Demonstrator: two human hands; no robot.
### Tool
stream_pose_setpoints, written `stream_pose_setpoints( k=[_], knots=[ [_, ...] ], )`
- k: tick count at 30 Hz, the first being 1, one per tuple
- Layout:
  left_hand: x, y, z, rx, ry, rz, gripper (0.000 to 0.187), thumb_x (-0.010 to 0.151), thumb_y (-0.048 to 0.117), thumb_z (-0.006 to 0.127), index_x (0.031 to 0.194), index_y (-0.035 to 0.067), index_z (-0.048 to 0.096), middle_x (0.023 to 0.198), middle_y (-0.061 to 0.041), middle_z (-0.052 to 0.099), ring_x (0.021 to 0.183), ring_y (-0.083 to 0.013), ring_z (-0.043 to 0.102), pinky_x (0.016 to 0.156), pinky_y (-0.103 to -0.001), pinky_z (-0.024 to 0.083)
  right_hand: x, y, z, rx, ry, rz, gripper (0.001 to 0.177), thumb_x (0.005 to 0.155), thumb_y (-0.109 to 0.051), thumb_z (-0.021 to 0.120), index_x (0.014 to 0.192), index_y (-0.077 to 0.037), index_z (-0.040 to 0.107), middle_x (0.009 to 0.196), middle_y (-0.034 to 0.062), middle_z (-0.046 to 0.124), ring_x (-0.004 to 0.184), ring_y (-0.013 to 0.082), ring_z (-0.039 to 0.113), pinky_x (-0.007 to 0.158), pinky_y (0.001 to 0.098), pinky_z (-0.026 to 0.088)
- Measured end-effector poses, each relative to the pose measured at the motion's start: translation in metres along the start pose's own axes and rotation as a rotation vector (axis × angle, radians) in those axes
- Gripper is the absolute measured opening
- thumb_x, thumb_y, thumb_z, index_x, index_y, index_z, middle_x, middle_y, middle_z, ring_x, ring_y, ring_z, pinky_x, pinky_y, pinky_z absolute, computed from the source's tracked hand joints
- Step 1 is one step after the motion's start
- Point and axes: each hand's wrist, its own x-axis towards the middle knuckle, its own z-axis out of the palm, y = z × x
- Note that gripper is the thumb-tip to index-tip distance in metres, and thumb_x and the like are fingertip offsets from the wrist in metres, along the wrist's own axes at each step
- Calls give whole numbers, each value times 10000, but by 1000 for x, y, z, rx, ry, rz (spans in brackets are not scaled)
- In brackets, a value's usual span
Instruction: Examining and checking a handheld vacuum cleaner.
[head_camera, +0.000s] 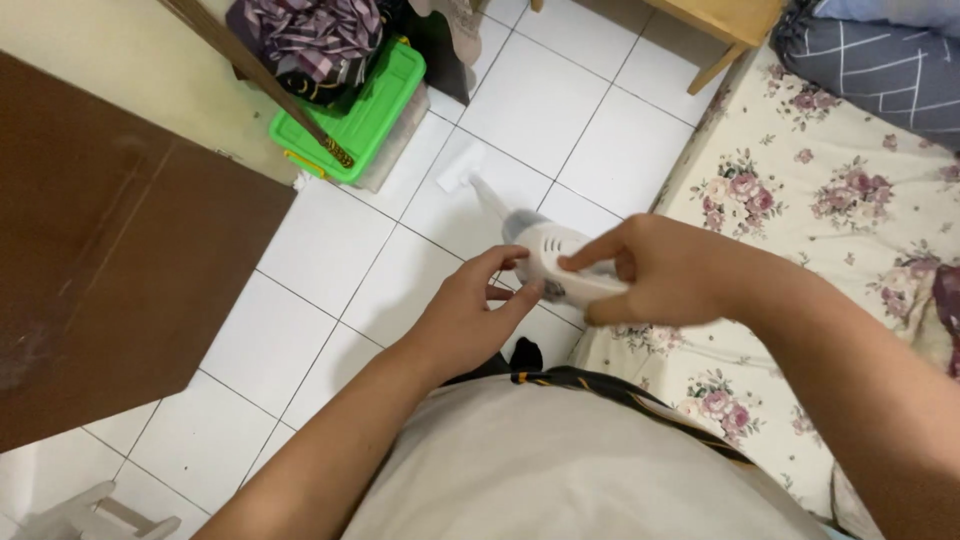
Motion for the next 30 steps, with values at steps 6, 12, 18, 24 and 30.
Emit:
stream_pose_setpoints(
  k=[6,12,18,24,30],
  knots=[
    [-15,2,12,-41,-50,20,500,932,389,616,1341,102,630,1256,-87,724,1064,-222,715,875,-350,590,-53,-4,8,-172,-143,64,665,773,-413,814,1384,-204,654,931,139,806,677,224,770,692,331,621],
    [-20,-5,23,65,-52,37,538,924,432,617,1313,62,656,1269,-114,715,1062,-223,721,881,-353,590,-32,21,29,-202,-70,-39,730,721,-406,807,1411,-225,651,868,151,797,683,232,767,697,345,598],
    [-4,-23,31,220,-61,-21,640,928,501,595,1364,31,600,1303,-167,687,1034,-258,728,892,-366,583,21,58,49,-45,69,-143,673,726,-341,825,1371,-231,668,837,167,801,686,258,729,684,376,575],
    [-12,-7,46,150,-19,2,601,946,463,586,1365,31,581,1237,-154,682,983,-239,726,841,-369,597,-19,47,36,-186,31,-107,654,769,-330,803,1400,-208,678,1011,128,813,757,221,778,746,333,601],
    [-19,7,49,135,-88,-21,522,940,445,593,1256,45,706,1065,-116,783,922,-211,742,831,-346,593,-55,49,39,-245,-57,-7,666,755,-385,802,1387,-232,660,1013,148,806,733,197,764,771,337,611]
  ],
)
